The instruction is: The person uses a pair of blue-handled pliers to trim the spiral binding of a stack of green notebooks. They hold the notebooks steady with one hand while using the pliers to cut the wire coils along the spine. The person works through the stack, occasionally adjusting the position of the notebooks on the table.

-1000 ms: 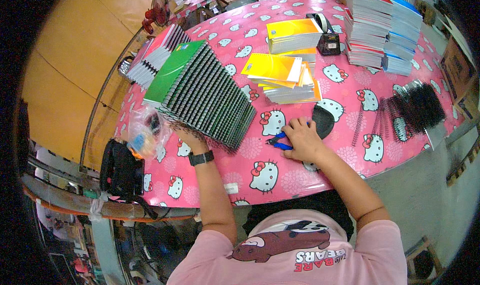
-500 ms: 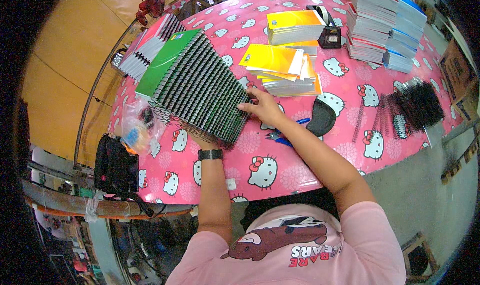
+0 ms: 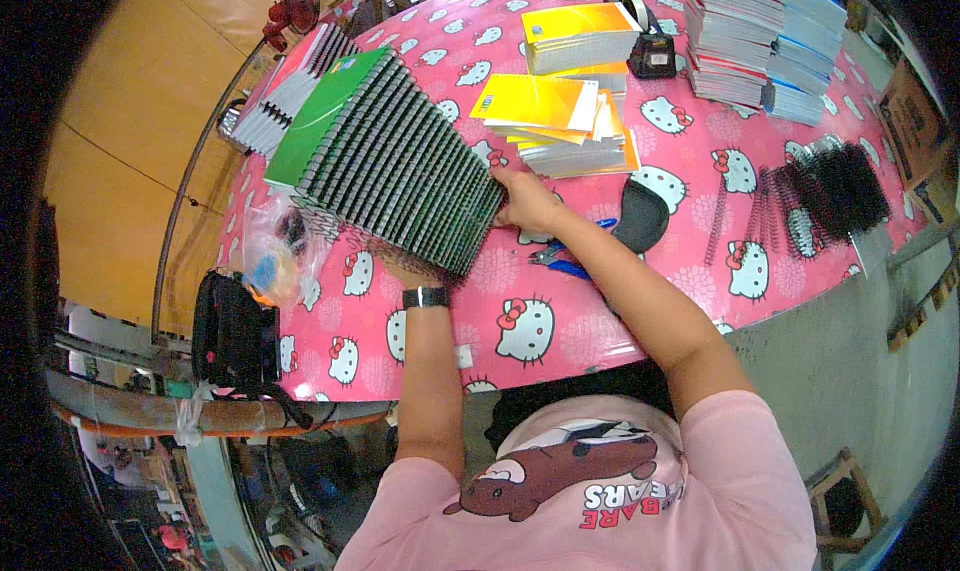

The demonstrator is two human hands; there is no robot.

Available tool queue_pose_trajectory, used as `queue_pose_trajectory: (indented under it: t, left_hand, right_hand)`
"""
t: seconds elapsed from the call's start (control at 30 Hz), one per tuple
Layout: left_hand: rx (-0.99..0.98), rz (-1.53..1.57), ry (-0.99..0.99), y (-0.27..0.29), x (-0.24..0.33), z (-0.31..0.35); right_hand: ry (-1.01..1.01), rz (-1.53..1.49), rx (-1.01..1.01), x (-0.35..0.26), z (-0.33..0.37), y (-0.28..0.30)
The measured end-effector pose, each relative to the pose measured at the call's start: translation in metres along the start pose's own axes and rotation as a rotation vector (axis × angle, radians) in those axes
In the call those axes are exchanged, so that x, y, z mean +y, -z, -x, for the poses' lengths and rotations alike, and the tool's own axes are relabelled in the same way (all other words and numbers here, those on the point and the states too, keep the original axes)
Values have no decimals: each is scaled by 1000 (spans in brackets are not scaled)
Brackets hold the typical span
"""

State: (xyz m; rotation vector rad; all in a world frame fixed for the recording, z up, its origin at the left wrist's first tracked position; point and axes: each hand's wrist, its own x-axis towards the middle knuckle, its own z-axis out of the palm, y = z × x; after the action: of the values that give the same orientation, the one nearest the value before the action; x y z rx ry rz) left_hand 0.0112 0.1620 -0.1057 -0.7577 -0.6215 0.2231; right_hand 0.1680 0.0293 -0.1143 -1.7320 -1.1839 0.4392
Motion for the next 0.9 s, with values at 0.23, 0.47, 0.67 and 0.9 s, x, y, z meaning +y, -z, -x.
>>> queue_pose_trajectory:
  t: [0.23,0.47,0.67,0.9]
  left_hand:
    - [337,-1639,-525,14,-1,-9]
    - [365,-1563,-497,8,6,-7]
    - [25,-518,137,2,34,-3]
    - [347,-840,-268,-6,7,-4]
  right_hand:
    - [17,201,-5,-9,-16,9]
    - [5,258,-161,-16,-28,22]
    - [91,270,-62,-5,-35,13]
    - [-14,342,-96,-19,-6,22]
